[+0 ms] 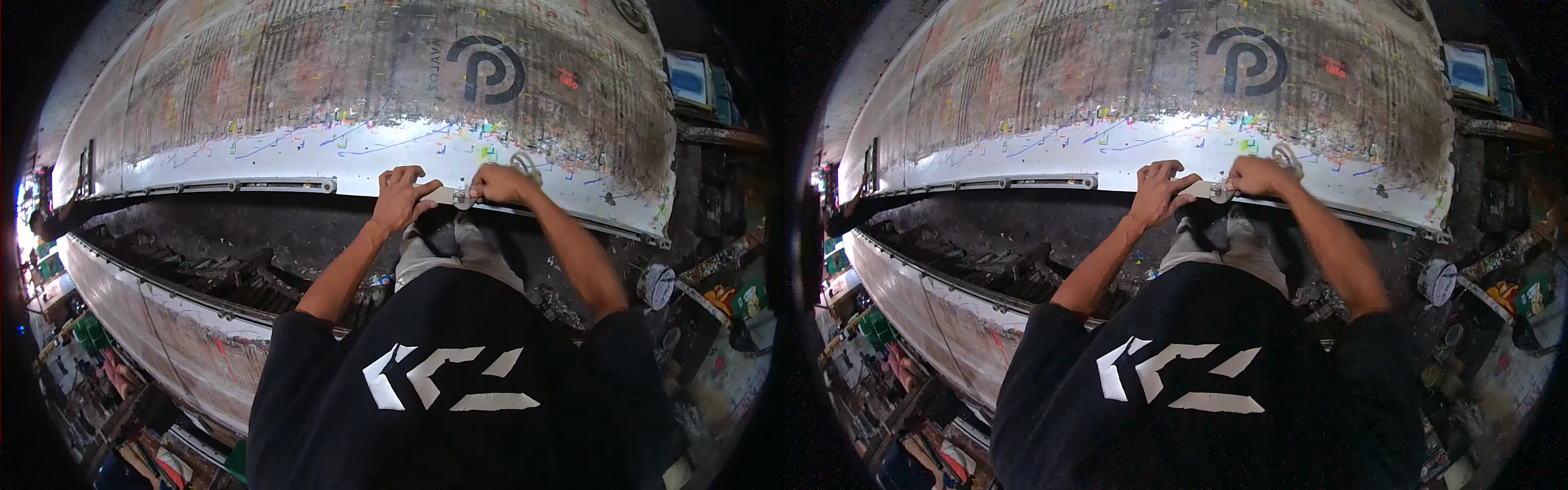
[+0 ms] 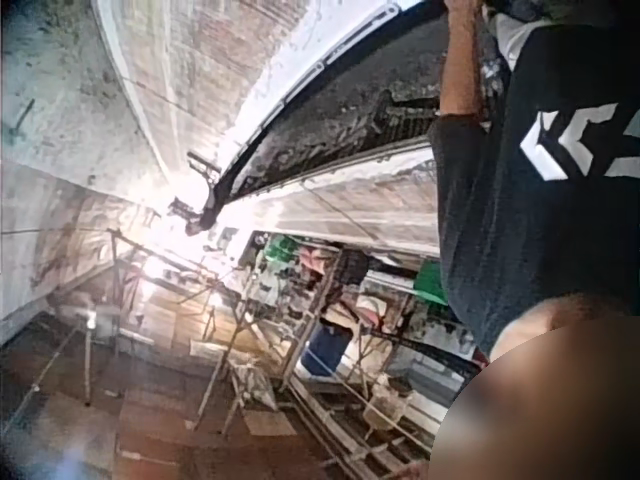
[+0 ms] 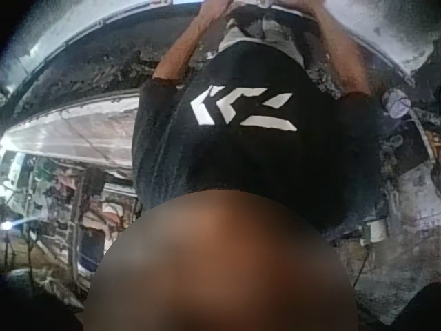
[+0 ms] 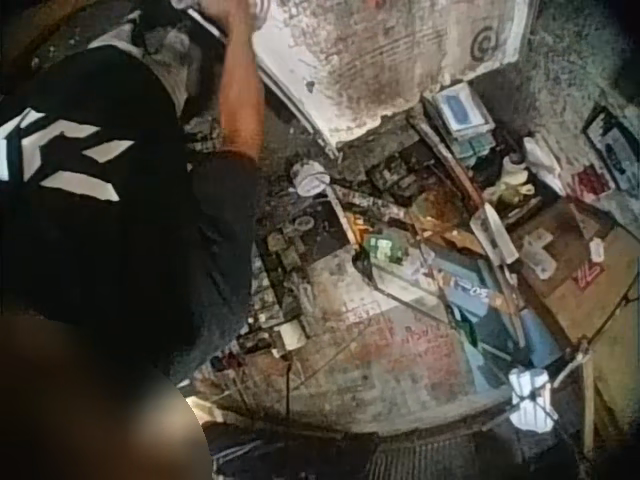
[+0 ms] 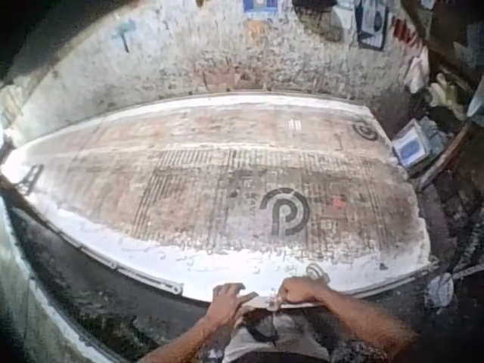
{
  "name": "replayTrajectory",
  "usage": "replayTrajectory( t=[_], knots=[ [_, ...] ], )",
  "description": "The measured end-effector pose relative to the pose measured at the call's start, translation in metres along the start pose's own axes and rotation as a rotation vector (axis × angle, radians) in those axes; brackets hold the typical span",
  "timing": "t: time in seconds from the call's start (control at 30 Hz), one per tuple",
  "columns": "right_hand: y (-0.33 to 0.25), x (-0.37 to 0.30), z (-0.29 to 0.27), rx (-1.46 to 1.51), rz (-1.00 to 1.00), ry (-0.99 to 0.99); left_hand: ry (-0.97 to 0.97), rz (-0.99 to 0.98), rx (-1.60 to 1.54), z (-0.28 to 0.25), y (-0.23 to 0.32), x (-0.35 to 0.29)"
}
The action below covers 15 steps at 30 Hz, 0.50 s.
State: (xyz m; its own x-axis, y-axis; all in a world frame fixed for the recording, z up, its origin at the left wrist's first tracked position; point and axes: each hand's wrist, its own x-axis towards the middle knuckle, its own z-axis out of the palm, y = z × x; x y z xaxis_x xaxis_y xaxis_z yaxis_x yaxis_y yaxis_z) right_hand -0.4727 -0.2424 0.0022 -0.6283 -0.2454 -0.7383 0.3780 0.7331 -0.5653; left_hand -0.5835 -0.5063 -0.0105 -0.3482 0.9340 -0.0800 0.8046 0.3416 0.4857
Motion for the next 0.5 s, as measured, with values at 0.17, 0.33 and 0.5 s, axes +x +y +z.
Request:
replayTrajectory(
  t=[0.17, 0.33, 0.5],
  knots=[
    [-0.004, -0.017, 0.062, 0.408, 0.328, 0.309, 0.027, 0.006, 0.008, 0.001, -0.002, -0.001],
    [-0.030, -0.027, 0.063, 0.330, 0.438, 0.394, 0.045, 0.067, 0.038, 0.007, -0.008, -0.004],
    [-0.049, -0.022, 0.098, 0.494, 0.636, 0.621, 0.088, 0.093, 0.075, 0.010, -0.009, -0.005]
  ],
)
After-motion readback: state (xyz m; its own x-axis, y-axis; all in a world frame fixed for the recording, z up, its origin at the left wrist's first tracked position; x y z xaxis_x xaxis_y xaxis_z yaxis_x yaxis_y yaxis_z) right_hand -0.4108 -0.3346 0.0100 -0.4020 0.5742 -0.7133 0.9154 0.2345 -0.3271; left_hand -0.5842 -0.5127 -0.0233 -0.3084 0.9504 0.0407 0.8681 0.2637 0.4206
